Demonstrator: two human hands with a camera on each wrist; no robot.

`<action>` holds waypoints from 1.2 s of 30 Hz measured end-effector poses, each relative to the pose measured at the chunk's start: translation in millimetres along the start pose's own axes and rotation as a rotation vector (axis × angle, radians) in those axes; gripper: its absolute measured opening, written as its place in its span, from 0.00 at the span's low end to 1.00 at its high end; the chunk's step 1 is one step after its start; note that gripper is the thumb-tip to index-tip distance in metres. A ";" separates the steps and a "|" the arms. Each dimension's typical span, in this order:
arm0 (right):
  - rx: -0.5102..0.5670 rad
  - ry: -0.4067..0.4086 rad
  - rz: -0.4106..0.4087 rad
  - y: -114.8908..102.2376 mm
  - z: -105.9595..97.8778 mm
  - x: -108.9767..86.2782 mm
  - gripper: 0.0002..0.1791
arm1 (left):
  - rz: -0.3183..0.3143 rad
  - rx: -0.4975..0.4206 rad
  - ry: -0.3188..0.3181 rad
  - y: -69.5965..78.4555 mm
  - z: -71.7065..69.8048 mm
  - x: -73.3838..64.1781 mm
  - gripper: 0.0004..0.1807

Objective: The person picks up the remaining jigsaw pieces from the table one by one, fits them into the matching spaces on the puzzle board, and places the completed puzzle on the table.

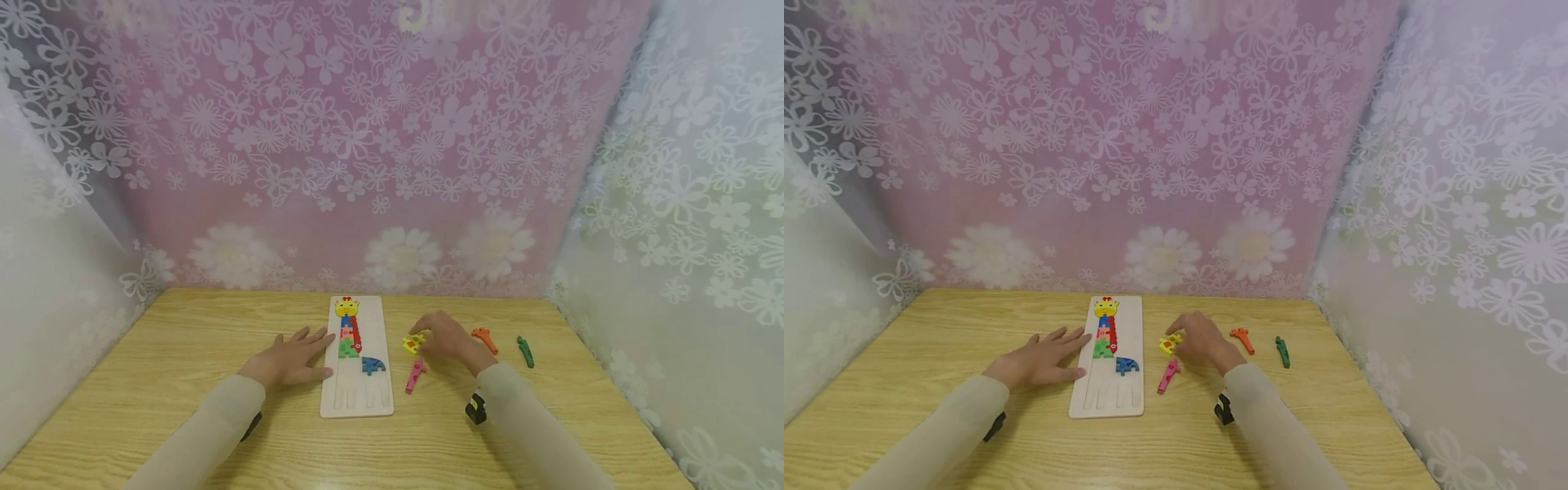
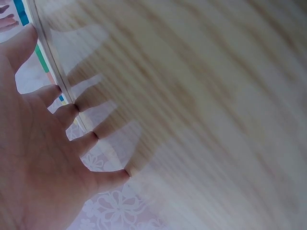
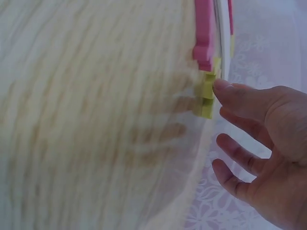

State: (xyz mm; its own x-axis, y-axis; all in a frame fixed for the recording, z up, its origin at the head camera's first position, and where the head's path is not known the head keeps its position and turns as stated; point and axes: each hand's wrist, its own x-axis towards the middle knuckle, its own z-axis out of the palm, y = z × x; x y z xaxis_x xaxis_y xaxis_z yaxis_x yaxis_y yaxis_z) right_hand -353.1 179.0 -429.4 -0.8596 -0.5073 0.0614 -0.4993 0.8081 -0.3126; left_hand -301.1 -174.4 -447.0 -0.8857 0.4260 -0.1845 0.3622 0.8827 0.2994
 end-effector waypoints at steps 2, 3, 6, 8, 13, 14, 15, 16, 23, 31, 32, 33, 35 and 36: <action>-0.011 0.002 -0.011 1.9 2.2 0.5 0.16 | 0.006 -0.003 0.002 0.2 0.4 -0.2 0.47; -0.017 0.003 -0.017 2.7 3.0 0.8 0.16 | 0.005 -0.001 0.001 0.2 0.3 -0.1 0.47; -0.025 0.002 -0.026 4.7 5.0 1.2 0.16 | 0.006 0.001 0.001 0.3 0.3 -0.5 0.47; -0.020 0.002 -0.014 5.5 5.8 0.8 0.15 | 0.000 0.006 0.003 0.0 0.2 -0.4 0.47; -0.023 0.006 0.007 4.7 6.7 0.6 0.15 | 0.002 0.010 0.006 -0.6 -0.4 -0.5 0.47; -0.027 0.008 0.008 4.1 6.8 0.6 0.15 | 0.003 0.011 0.006 -0.7 -0.4 -0.5 0.47; -0.033 0.009 0.005 3.9 7.2 0.8 0.16 | 0.003 0.012 0.006 -0.7 -0.5 -0.6 0.47; -0.030 0.010 -0.005 4.0 7.3 0.6 0.16 | 0.003 0.012 0.005 -0.5 -0.5 -0.7 0.47; 0.043 0.035 -0.177 13.1 10.6 0.4 0.15 | 0.001 0.005 -0.005 2.0 -1.5 -3.0 0.47; 0.082 0.061 -0.157 16.6 15.0 1.7 0.15 | 0.008 0.008 -0.002 2.6 -2.1 -2.8 0.46; 0.096 0.067 -0.146 15.8 14.9 1.3 0.15 | 0.010 0.006 -0.002 2.4 -2.2 -2.6 0.46; 0.113 0.076 -0.140 14.8 14.8 0.9 0.15 | 0.012 0.005 -0.001 2.5 -2.3 -2.6 0.46; 0.147 0.100 -0.154 12.5 14.2 -0.1 0.15 | 0.014 0.009 -0.001 1.9 -2.1 -1.9 0.46; 0.163 0.114 -0.164 11.1 13.9 -0.7 0.15 | 0.014 0.010 -0.002 1.8 -2.2 -2.0 0.46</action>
State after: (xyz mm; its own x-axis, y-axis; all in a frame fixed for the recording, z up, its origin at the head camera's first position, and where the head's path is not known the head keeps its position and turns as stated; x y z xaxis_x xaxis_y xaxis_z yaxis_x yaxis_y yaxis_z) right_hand -356.5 184.2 -446.1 -0.7801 -0.5830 0.2269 -0.6164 0.6544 -0.4379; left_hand -299.3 -174.1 -444.0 -0.8800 0.4384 -0.1828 0.3769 0.8787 0.2929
